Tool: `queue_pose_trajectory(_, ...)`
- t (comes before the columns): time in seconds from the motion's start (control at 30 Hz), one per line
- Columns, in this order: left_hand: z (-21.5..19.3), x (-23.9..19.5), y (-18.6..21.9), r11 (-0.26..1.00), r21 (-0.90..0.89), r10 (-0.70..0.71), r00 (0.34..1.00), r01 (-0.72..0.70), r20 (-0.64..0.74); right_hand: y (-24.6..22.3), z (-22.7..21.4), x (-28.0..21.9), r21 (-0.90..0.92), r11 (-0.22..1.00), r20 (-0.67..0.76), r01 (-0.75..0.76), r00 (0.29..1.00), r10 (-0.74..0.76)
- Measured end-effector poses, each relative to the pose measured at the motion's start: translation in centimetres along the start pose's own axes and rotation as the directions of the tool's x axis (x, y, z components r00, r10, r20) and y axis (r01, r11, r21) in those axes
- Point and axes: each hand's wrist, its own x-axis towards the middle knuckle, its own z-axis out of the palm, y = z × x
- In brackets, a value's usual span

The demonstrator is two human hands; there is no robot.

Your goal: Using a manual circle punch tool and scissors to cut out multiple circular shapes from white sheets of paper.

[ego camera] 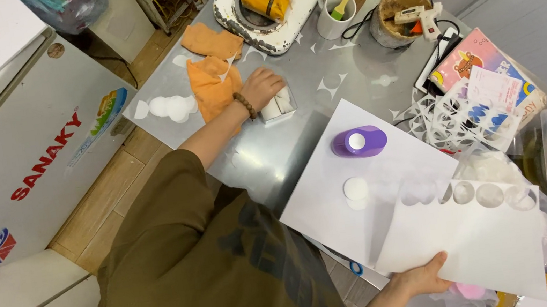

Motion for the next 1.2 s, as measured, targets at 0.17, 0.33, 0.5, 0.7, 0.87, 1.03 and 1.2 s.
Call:
queue_pose_trajectory(0.17,0.3,-0.9,0.7,0.983,0.109,0.158,0.982,-0.148,-0.099,-0.1,0.6,-0.3,0.036,0.999,-0.024,0.024,0.999,-0.023)
queue_pose_trajectory(0.33,-2.1,-0.4,2.2,0.983,0.172,0.078,0.994,-0.064,-0.078,0.7,0.1,0.1,0.055,0.998,-0.012,0.032,0.999,-0.032)
queue_pose_trajectory(0.5,-2.6,-0.7,2.3,0.977,0.193,-0.092,0.996,0.090,0.006,0.1,0.5,-0.2,0.085,0.996,-0.011,0.018,1.000,-0.017)
queue_pose_trajectory(0.7,-3.9,0.0,3.5,0.984,0.083,-0.154,0.988,0.155,-0.012,-1.9,1.8,-1.4,0.008,0.997,-0.082,-0.082,0.993,0.082)
queue_pose_trajectory(0.87,-12.1,3.7,13.6,0.949,-0.277,-0.203,0.964,0.151,-0.170,-0.9,1.4,-1.4,-0.018,0.999,-0.083,0.039,0.996,-0.041)
queue_pose_trajectory(1.03,-14.1,2.6,28.4,0.518,-0.804,-0.246,0.952,0.290,0.185,-2.6,2.8,-2.8,0.042,0.998,-0.106,0.041,0.994,-0.036)
queue_pose_trajectory(1.2,-12.7,2.5,37.6,-0.017,-0.821,-0.148,0.811,0.570,0.566,-4.7,5.2,-6.4,0.179,0.984,-0.092,0.013,0.996,0.003)
